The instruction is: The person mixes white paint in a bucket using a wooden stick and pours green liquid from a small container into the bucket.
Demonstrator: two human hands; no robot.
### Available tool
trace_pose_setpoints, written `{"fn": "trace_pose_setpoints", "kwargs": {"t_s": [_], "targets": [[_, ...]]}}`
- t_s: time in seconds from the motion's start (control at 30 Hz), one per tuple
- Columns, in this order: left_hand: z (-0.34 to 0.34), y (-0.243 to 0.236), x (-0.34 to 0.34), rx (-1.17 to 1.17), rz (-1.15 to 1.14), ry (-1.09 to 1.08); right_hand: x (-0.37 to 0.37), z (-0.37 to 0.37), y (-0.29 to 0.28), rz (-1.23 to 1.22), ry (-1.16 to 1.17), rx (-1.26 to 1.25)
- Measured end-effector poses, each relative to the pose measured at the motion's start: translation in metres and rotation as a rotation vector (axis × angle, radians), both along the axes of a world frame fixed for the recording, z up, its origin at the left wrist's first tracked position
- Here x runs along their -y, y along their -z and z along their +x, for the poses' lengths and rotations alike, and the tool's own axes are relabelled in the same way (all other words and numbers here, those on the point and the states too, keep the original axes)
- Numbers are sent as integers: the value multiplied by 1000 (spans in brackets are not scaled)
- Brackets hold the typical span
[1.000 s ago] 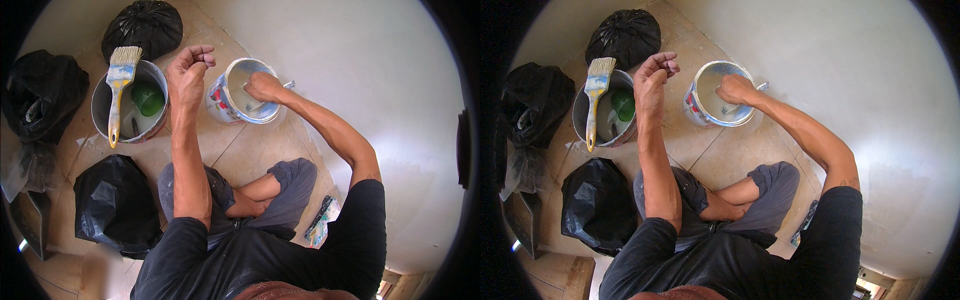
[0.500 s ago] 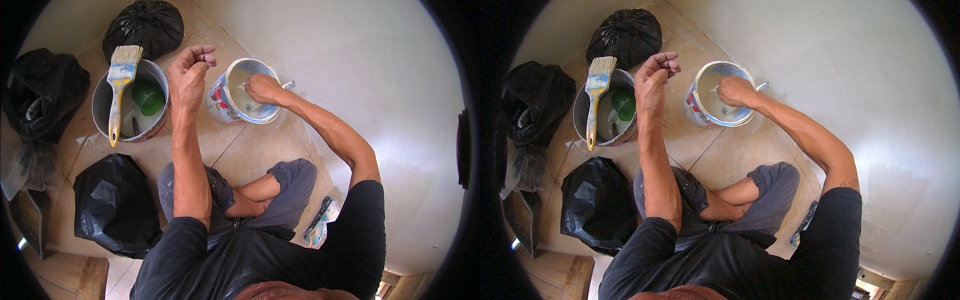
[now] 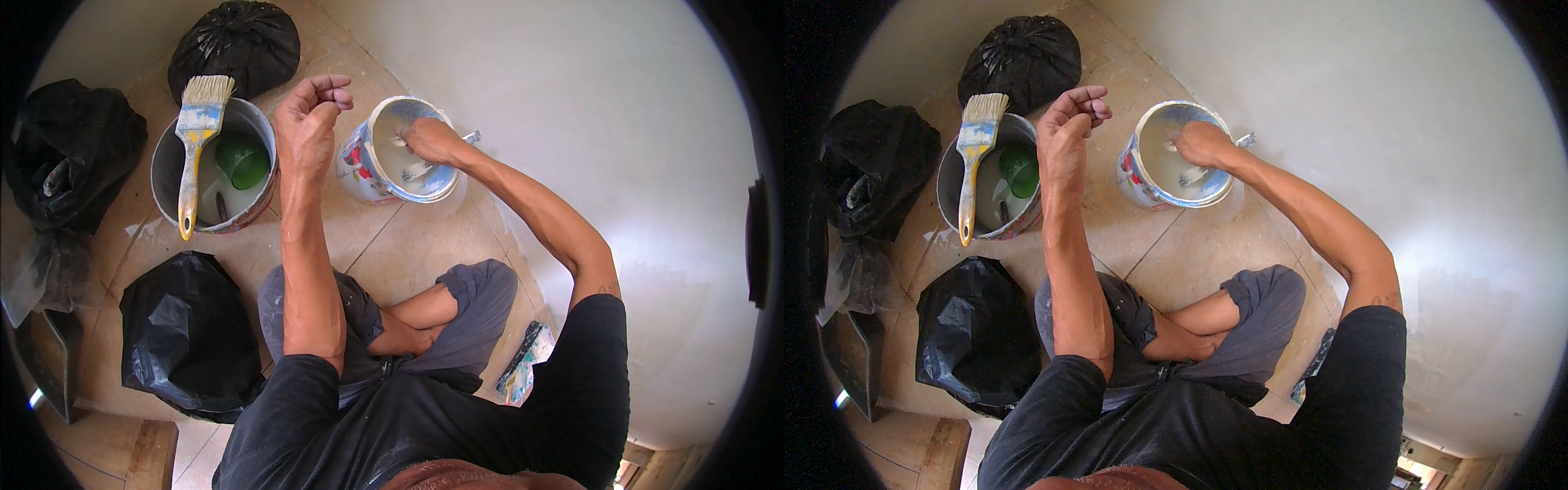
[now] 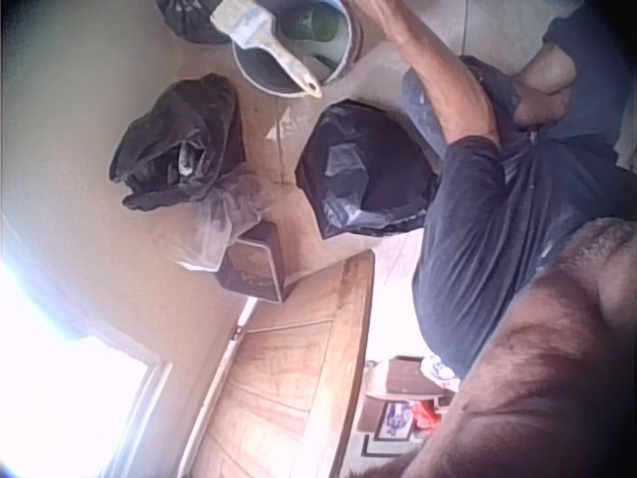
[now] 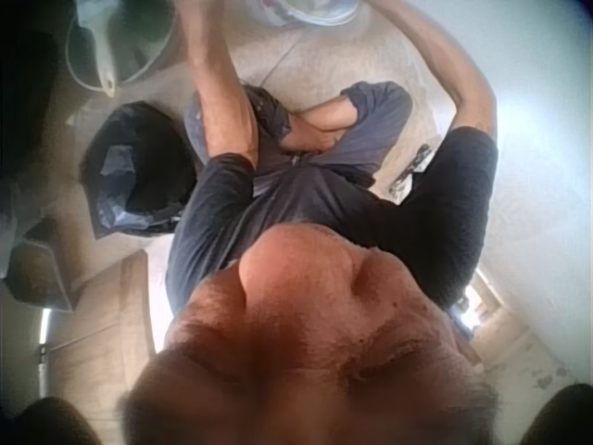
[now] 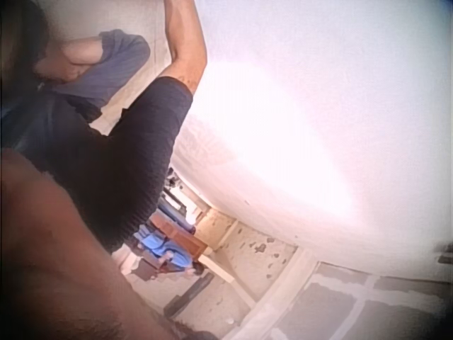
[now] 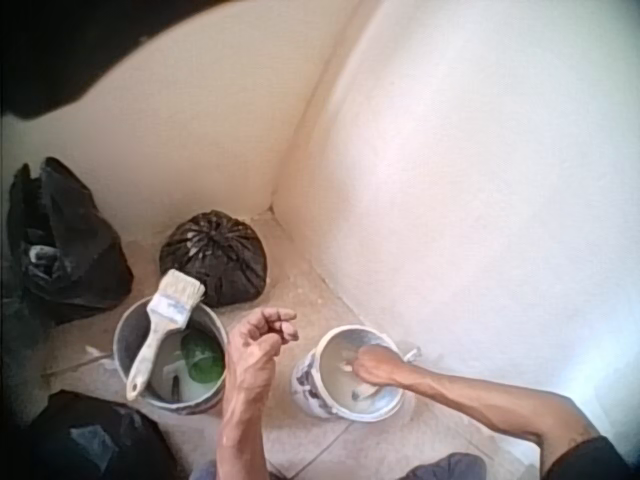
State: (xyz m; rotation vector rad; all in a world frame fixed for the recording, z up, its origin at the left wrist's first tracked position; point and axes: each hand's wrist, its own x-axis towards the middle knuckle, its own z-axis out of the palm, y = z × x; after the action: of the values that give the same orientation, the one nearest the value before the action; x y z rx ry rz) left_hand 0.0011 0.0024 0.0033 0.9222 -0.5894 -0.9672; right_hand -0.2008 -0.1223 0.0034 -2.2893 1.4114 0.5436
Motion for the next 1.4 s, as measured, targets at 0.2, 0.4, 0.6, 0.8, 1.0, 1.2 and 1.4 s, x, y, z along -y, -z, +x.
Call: {"fn": "trace_pose_setpoints", "kwargs": {"t_s": [0.2, 0.4, 0.6, 0.8, 1.0, 1.2, 1.4], "targets": [[1, 0, -1, 0, 5, -3, -5, 3, -7, 82, 122, 140], [0, 0, 0, 4, 4, 0, -3, -2, 2, -11, 226, 202], [0, -1, -1, 10, 4, -7, -8, -7, 8, -145, 126, 277], [1, 2, 0, -2, -7, -8, -16, 1, 1, -204, 146, 230], [1, 0, -1, -10, 1, -4, -13, 2, -5, -86, 166, 257], [1, 0, -1, -1, 7, -11, -6, -3, 3, -61, 124, 263], [2, 2, -1, 5, 1, -11, -2, -10, 14, -128, 124, 316]]}}
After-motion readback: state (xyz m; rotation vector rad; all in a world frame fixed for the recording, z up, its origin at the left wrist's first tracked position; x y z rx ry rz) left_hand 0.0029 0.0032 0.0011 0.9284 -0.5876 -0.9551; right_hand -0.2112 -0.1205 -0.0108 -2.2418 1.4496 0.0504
